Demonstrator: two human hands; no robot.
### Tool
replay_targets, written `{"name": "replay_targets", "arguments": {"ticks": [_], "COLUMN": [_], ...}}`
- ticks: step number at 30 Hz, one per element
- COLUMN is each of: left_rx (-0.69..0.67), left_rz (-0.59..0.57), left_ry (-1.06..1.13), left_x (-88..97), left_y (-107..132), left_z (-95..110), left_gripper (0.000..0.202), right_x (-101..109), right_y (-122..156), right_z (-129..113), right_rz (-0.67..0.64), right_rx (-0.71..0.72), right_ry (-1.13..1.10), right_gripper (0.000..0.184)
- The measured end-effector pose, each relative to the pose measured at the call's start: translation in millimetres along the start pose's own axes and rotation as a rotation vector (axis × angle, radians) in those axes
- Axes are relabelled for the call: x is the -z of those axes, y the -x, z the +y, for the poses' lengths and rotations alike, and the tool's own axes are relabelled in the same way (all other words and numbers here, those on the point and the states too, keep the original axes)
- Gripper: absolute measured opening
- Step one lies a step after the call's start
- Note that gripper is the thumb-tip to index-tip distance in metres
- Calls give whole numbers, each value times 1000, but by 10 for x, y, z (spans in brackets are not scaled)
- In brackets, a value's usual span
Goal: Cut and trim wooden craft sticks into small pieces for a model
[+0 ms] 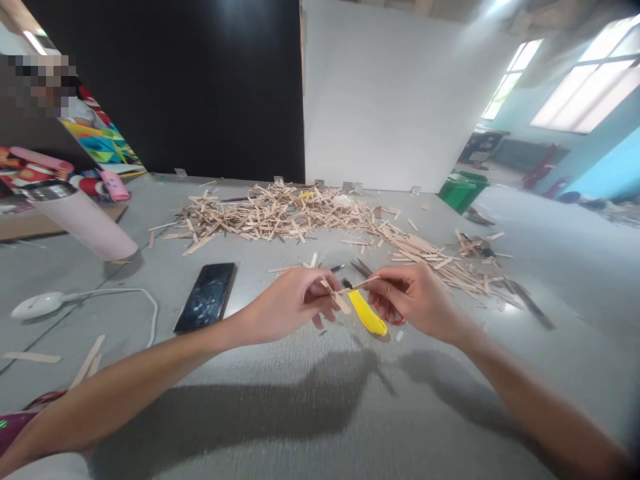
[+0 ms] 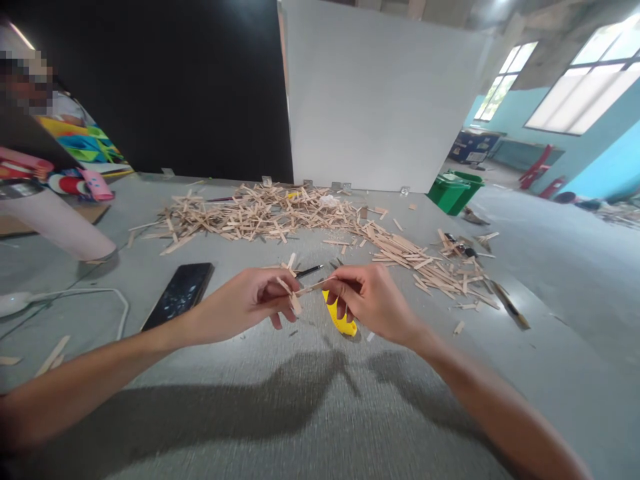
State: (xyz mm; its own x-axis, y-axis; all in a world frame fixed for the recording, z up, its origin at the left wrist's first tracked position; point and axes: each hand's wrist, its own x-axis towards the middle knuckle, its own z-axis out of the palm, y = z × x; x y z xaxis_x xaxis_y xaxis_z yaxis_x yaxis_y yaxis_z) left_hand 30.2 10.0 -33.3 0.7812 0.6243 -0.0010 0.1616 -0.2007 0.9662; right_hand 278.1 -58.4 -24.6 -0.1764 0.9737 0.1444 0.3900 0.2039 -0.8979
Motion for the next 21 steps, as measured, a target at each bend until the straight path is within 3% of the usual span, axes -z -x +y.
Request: {"name": "replay_targets", "arguments": {"ticks": [2,8,11,14,17,21], "left_rx": [5,3,-9,-3,-6,-28], "left_rz": [7,-55,56,179,97,-53], "left_ry": [-6,34,-84,-241,-388,-503], "left_x": [11,81,74,92,185,289], "left_y": [-7,-21,-31,-72,-134,-179], "left_z": [18,8,-32,-78,-163,-328], "left_gripper": [14,28,31,35,30,21], "right_x": [29,64,60,77,78,-55], "right_y": [1,-55,-54,-13,9,-50], "right_z": [-17,21,32,-20,-71,6], "right_rz": [-1,-10,-3,122,132,85], "right_rx": [15,47,45,105,62,-99], "right_ry": [7,-57,-21,146,176,-46], "right_gripper": [40,39,38,36,37,44]}}
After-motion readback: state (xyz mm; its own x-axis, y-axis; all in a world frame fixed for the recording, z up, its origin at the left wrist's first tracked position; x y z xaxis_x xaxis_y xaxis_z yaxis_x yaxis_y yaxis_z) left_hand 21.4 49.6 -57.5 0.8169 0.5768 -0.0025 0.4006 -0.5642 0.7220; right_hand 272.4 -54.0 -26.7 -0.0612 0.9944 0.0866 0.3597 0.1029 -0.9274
